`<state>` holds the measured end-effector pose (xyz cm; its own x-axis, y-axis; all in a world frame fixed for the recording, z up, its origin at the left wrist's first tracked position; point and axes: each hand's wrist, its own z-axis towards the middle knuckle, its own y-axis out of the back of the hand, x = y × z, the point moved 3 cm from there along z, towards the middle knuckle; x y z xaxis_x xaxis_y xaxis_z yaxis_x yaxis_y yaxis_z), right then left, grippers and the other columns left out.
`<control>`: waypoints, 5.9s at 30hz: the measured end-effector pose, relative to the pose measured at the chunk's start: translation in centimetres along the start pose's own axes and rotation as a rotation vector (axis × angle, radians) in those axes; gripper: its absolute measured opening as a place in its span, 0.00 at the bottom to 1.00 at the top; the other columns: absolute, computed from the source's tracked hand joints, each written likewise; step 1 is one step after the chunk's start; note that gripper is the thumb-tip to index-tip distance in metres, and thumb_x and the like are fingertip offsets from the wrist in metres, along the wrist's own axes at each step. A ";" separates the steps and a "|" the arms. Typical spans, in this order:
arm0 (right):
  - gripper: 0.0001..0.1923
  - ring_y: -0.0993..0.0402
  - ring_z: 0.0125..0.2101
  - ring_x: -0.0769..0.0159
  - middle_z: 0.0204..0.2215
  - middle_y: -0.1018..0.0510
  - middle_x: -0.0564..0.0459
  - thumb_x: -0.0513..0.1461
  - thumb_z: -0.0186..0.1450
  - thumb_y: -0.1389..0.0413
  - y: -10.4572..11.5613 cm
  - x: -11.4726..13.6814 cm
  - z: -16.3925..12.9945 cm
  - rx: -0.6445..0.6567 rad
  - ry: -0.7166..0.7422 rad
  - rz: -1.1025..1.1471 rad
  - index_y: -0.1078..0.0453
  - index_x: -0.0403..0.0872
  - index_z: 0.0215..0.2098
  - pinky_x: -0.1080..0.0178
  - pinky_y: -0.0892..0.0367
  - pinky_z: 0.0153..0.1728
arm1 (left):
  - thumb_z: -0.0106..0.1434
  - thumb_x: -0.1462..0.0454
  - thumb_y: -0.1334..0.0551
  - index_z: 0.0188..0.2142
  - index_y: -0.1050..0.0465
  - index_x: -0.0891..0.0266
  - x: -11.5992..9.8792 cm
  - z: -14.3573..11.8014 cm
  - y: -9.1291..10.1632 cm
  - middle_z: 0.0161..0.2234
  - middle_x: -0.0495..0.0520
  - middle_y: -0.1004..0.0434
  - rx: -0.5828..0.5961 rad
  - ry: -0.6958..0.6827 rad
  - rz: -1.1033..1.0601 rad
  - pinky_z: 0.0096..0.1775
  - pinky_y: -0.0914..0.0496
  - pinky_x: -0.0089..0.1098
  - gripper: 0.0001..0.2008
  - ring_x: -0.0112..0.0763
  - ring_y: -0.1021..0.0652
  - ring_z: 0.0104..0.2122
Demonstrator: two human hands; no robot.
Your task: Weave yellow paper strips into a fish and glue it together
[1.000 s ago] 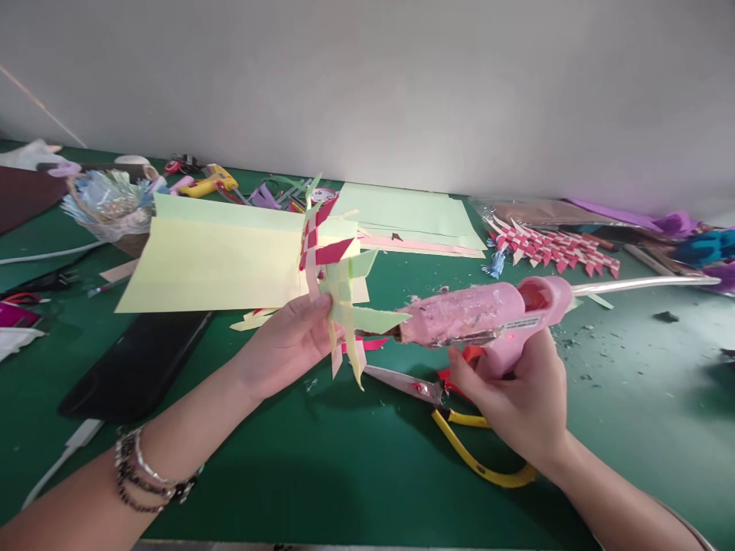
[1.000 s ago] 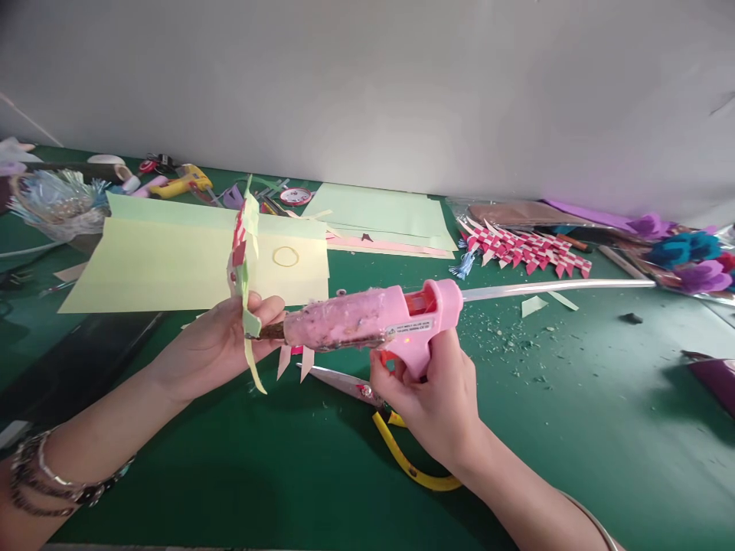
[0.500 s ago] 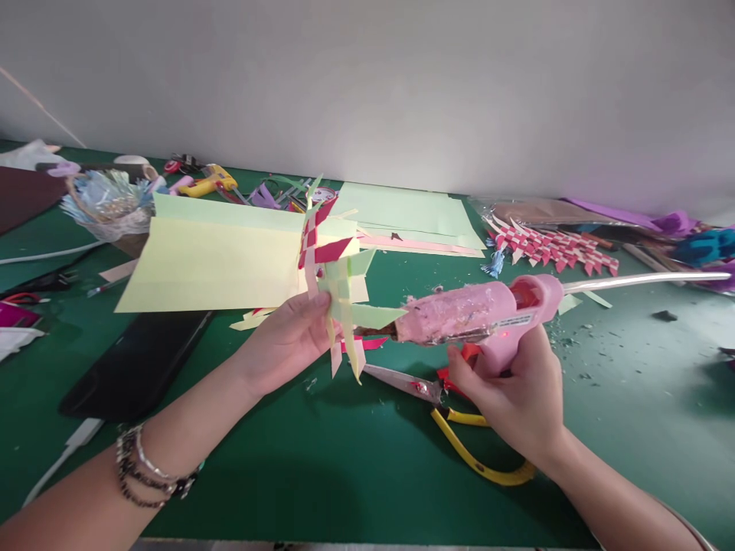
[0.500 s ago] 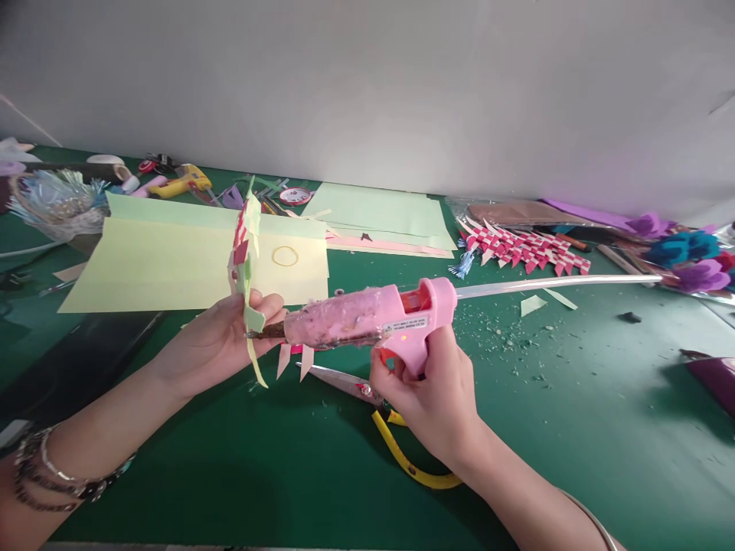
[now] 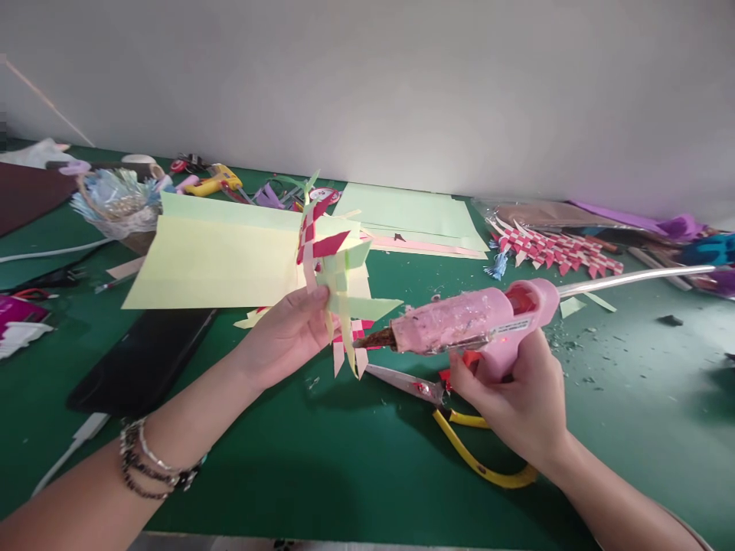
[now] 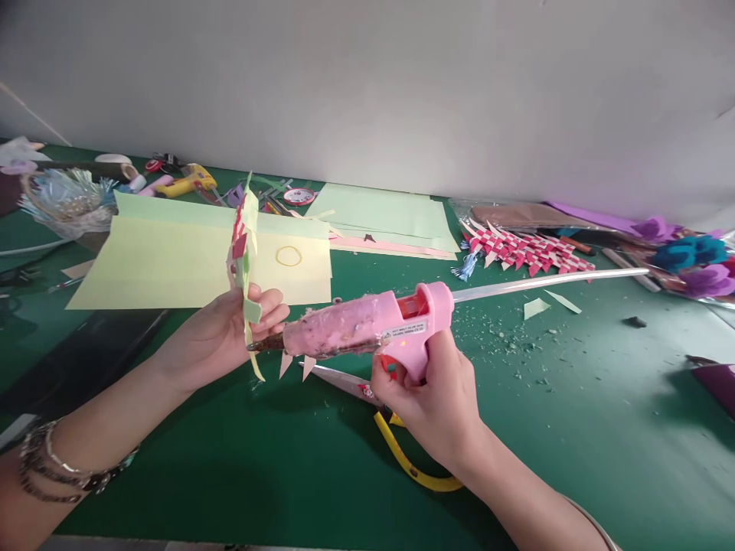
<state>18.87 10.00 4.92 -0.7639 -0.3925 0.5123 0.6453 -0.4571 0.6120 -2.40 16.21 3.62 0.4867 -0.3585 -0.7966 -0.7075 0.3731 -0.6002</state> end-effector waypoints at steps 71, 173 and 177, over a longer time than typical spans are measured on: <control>0.08 0.34 0.17 0.71 0.21 0.32 0.57 0.38 0.55 0.41 0.9 -1.7 0.2 -0.134 0.261 -0.227 0.39 0.48 0.26 0.69 0.41 0.12 | 0.54 0.57 0.36 0.28 0.26 0.58 0.2 -0.9 0.0 0.30 0.50 0.28 -0.411 -0.015 0.299 0.28 0.31 0.22 0.07 0.30 0.28 0.33; 0.13 0.27 0.31 0.70 0.40 0.24 0.49 0.43 0.53 0.40 -4.0 -1.2 2.1 0.708 -0.497 0.633 0.29 0.44 0.36 0.66 0.30 0.32 | 0.51 0.51 0.36 0.17 0.36 0.61 -0.4 -0.1 3.9 0.17 0.45 0.43 -0.486 -0.257 0.572 0.25 0.40 0.27 0.19 0.24 0.38 0.20; 0.12 0.25 0.30 0.68 0.29 0.21 0.52 0.46 0.53 0.39 -4.1 -1.7 1.8 0.554 -0.560 0.823 0.27 0.46 0.29 0.62 0.29 0.35 | 0.51 0.50 0.36 0.17 0.36 0.61 -0.1 -0.2 3.4 0.17 0.45 0.43 -0.459 -0.220 0.583 0.25 0.41 0.28 0.19 0.25 0.38 0.21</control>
<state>17.51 13.97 2.57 -0.0950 0.0650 0.9934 0.9667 0.2443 0.0765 -5.01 17.37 1.68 0.0270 -0.0174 -0.9995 -0.9988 0.0399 -0.0277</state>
